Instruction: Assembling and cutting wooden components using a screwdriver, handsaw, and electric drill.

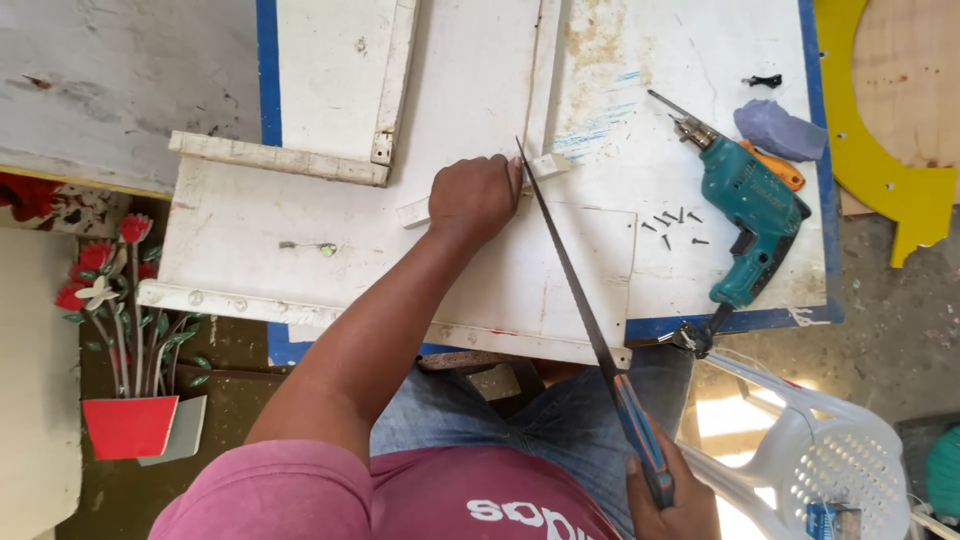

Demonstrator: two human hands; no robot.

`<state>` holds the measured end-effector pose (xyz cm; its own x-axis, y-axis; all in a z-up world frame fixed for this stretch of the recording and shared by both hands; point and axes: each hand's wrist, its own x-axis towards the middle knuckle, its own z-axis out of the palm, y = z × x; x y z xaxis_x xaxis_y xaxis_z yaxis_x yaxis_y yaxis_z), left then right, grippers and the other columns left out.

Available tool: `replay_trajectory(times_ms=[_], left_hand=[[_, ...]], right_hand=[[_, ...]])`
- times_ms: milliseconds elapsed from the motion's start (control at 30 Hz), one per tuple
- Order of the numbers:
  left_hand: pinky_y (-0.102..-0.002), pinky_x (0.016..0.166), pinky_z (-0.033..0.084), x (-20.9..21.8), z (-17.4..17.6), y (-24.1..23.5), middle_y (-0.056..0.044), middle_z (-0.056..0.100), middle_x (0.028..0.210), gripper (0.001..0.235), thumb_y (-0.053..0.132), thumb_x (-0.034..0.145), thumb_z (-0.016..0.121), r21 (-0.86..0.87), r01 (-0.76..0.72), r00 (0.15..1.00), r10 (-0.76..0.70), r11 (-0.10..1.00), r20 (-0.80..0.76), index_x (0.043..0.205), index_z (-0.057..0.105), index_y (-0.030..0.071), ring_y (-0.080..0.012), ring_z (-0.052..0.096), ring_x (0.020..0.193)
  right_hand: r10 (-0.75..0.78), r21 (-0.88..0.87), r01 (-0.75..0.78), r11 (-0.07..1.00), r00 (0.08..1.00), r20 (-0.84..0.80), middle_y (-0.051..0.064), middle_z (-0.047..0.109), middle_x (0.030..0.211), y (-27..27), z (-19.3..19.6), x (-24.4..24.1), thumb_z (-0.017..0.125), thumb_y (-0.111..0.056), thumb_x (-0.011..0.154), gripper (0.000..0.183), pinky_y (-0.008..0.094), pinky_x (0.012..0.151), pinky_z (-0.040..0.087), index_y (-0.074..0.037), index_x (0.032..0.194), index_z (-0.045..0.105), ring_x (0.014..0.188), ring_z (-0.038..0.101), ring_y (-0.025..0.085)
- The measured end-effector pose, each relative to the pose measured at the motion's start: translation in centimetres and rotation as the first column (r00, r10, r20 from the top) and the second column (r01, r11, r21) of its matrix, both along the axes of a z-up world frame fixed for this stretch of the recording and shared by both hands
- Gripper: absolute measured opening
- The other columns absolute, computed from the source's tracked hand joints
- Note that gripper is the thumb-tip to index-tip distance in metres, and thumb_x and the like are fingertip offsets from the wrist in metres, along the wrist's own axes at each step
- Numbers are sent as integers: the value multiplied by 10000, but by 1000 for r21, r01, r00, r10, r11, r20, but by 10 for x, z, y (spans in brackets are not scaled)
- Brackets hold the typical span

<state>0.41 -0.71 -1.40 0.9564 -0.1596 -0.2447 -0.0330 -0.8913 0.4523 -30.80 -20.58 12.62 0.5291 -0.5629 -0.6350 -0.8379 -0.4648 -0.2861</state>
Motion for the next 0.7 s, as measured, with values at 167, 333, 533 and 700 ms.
replay_trajectory(times_ms=[167, 333, 533, 700], left_hand=[[-549, 623, 484, 4, 9, 1, -149, 737, 845, 595, 443, 1066, 253, -15, -1, 999, 1, 1000, 39, 936, 721, 101, -442, 666, 741], [-570, 601, 486, -2, 2, -1, -157, 739, 826, 596, 444, 1062, 266, -11, 8, 996, -7, 1000, 88, 910, 730, 102, -468, 672, 734], [-510, 632, 464, 2, 2, -1, -121, 720, 847, 601, 436, 1070, 217, -19, 14, 999, -15, 1000, -44, 914, 689, 99, -401, 642, 750], [-514, 614, 476, 2, -4, -1, -118, 731, 828, 611, 439, 1076, 229, -16, 0, 1000, 0, 1000, 31, 917, 720, 111, -397, 662, 729]], right_hand=[[309, 42, -330, 943, 917, 253, 88, 715, 765, 14, -55, 105, 545, -365, 924, 607, 385, 594, 503, -251, 1519, 513, 577, 653, 227], [368, 78, -462, 883, 787, 495, 100, 702, 891, 47, -42, 165, 508, -244, 995, 547, 392, 632, 508, -184, 1538, 480, 639, 620, 239], [288, 71, -319, 945, 914, 285, 46, 731, 816, 5, -18, 32, 523, -426, 931, 618, 344, 633, 536, -237, 1519, 518, 626, 677, 163], [190, 83, -204, 976, 971, 149, 81, 684, 654, 5, -20, 39, 559, -425, 903, 634, 358, 544, 524, -276, 1519, 535, 524, 641, 189]])
